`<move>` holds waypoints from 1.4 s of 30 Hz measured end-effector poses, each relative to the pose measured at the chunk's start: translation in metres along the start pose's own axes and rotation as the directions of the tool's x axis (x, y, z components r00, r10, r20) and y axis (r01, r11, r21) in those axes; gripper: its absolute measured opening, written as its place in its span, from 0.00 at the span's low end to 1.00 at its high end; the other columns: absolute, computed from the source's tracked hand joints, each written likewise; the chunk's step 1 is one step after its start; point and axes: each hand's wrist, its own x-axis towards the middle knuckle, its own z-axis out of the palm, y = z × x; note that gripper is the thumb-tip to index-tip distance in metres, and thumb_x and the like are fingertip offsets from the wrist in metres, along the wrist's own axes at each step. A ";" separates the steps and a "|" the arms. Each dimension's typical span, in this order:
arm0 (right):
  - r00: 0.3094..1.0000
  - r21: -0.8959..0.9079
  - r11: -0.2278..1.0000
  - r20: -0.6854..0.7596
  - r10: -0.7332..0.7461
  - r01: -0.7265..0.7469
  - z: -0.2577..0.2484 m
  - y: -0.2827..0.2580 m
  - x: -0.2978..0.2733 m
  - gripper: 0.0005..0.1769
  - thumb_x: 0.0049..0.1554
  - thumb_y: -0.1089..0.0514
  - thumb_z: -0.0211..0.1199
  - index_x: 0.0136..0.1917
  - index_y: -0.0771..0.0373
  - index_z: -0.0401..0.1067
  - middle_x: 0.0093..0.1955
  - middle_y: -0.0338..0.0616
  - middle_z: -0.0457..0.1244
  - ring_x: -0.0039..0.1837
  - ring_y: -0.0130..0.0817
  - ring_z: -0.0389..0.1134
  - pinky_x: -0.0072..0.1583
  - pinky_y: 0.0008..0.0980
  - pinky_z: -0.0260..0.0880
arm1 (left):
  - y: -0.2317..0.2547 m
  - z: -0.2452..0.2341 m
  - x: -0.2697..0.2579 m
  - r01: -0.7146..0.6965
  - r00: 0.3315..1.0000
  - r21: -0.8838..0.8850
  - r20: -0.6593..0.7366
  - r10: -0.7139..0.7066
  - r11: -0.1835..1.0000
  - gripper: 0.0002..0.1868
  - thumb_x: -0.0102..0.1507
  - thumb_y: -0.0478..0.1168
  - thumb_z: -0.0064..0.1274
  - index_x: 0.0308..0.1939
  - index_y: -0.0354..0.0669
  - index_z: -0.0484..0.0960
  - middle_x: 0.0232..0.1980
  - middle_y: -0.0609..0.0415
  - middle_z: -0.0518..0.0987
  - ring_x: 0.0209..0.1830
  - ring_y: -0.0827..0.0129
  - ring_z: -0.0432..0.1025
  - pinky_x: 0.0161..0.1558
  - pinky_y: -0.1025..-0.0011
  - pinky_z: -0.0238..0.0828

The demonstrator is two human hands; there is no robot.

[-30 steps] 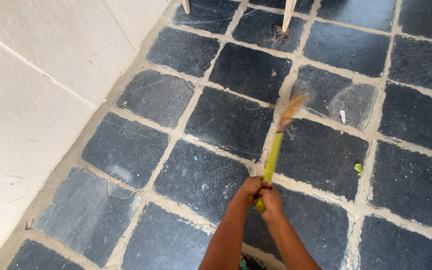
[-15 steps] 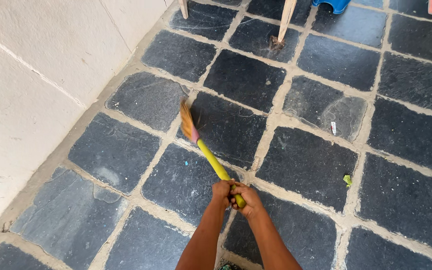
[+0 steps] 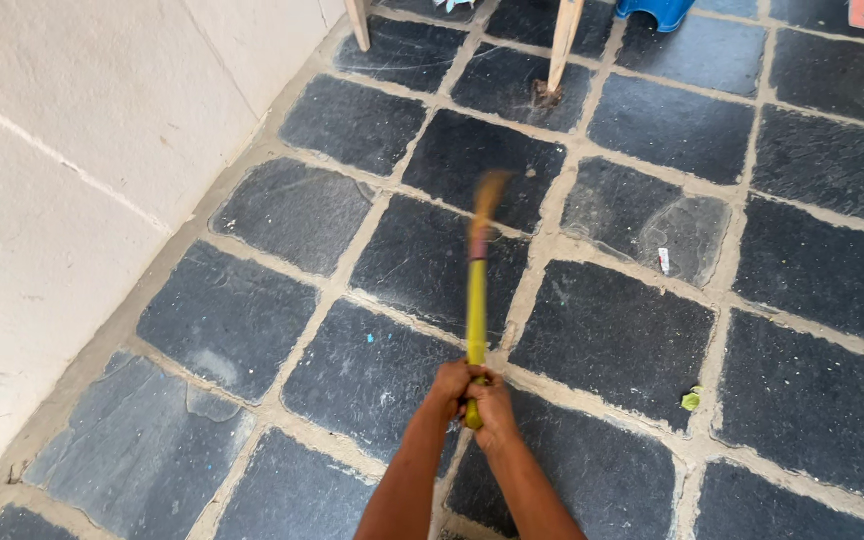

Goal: The person sweeps a stone-tiled floor using a short broom, moving it across the surface and around the edges of a bed and a stool.

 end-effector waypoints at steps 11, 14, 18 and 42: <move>0.992 0.334 0.936 0.092 0.086 -0.112 -0.117 0.006 0.080 0.20 0.48 0.68 0.57 0.54 0.58 0.73 0.30 0.45 0.62 0.25 0.33 0.60 0.25 0.33 0.58 | -0.027 0.088 0.034 0.161 0.981 0.083 0.100 -0.169 0.984 0.10 0.62 0.40 0.58 0.39 0.35 0.86 0.27 0.51 0.78 0.17 0.69 0.67 0.15 0.68 0.59; 0.989 0.226 0.972 -0.143 -0.039 0.071 -0.161 -0.036 0.081 0.16 0.49 0.70 0.57 0.53 0.63 0.70 0.31 0.46 0.62 0.25 0.36 0.61 0.25 0.35 0.60 | -0.028 0.166 0.055 0.227 0.940 0.071 0.246 -0.237 0.971 0.09 0.66 0.40 0.61 0.43 0.36 0.84 0.34 0.52 0.82 0.25 0.70 0.75 0.24 0.70 0.70; 0.946 0.111 0.974 -0.284 -0.158 0.197 -0.191 -0.106 0.068 0.20 0.51 0.69 0.55 0.57 0.60 0.65 0.32 0.46 0.62 0.24 0.35 0.62 0.24 0.35 0.60 | -0.018 0.244 0.074 0.071 0.937 0.170 0.326 -0.124 0.983 0.11 0.64 0.43 0.58 0.45 0.39 0.83 0.32 0.55 0.78 0.23 0.71 0.68 0.20 0.69 0.61; 0.982 0.022 0.994 -0.162 -0.098 0.102 -0.229 -0.170 0.074 0.34 0.50 0.70 0.57 0.71 0.59 0.59 0.37 0.46 0.65 0.26 0.35 0.62 0.25 0.35 0.58 | 0.008 0.299 0.077 -0.007 0.977 0.012 0.215 0.004 1.000 0.10 0.65 0.37 0.54 0.49 0.38 0.81 0.35 0.51 0.81 0.29 0.69 0.74 0.30 0.69 0.72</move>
